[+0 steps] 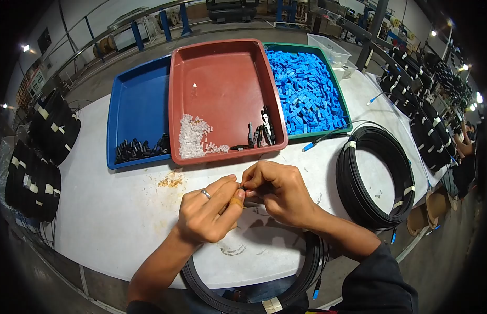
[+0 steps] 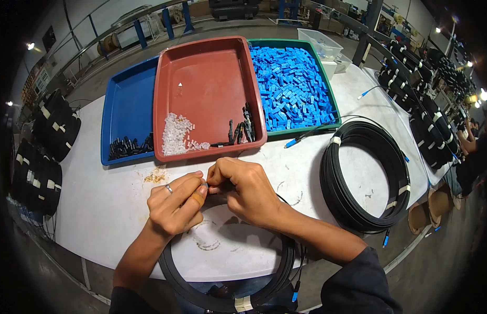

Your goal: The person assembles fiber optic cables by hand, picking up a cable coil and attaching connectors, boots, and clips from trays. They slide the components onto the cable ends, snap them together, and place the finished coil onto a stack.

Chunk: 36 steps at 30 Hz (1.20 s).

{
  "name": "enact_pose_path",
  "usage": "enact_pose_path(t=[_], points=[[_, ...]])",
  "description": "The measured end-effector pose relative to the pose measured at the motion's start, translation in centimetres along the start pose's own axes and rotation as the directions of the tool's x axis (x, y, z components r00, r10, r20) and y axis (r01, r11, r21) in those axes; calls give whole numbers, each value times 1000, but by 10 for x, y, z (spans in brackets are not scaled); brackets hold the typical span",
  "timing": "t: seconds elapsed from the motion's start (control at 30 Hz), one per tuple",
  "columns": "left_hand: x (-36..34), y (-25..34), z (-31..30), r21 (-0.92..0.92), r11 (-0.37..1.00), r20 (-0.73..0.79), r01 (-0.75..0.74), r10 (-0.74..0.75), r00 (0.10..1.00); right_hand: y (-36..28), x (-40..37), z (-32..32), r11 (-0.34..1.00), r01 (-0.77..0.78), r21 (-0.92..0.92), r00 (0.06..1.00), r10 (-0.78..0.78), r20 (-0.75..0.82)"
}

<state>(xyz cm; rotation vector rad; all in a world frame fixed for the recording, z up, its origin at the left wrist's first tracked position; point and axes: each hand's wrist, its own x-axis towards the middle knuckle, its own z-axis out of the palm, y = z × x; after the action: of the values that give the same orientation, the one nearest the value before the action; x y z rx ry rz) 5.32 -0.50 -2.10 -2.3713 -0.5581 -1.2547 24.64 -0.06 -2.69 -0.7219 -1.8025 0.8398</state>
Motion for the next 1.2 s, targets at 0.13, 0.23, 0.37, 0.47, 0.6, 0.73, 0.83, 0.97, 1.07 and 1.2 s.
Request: enact_pose_path(t=[0.13,0.23,0.37,0.47,0.6,0.73,0.83,0.97,1.07,1.2], points=[[-4,-6,3,-133,975,80,176,-166,983,0,-1,-5,984,31,-177,999,-26,30],[3,-9,-2,-315,832,203,456,-410,889,2,0,-6,973,-34,-228,999,41,26],[-10,-13,-35,-332,738,121,588,-585,802,6,0,-14,950,-146,-278,980,178,93],[-44,7,-87,-212,678,124,704,-696,707,9,-5,-19,951,-190,-245,968,223,113],[-98,85,-138,-188,224,116,956,-962,248,12,-11,-23,946,-177,-271,969,216,119],[-123,166,-155,-348,-227,363,910,-927,-92,7,-10,-22,915,-242,-323,942,301,149],[-110,205,-133,-622,-522,498,583,-839,-220,8,-8,-19,887,-185,-422,939,287,191],[-105,216,-115,-736,-548,587,398,-809,-28,0,-1,-11,797,-260,-544,903,401,156],[-113,213,-115,-788,-570,575,233,-816,-52,7,5,-7,837,-188,-514,933,316,173],[-86,191,-125,-901,-355,365,249,-931,-5,-20,28,-1,882,-93,-462,991,127,42]])
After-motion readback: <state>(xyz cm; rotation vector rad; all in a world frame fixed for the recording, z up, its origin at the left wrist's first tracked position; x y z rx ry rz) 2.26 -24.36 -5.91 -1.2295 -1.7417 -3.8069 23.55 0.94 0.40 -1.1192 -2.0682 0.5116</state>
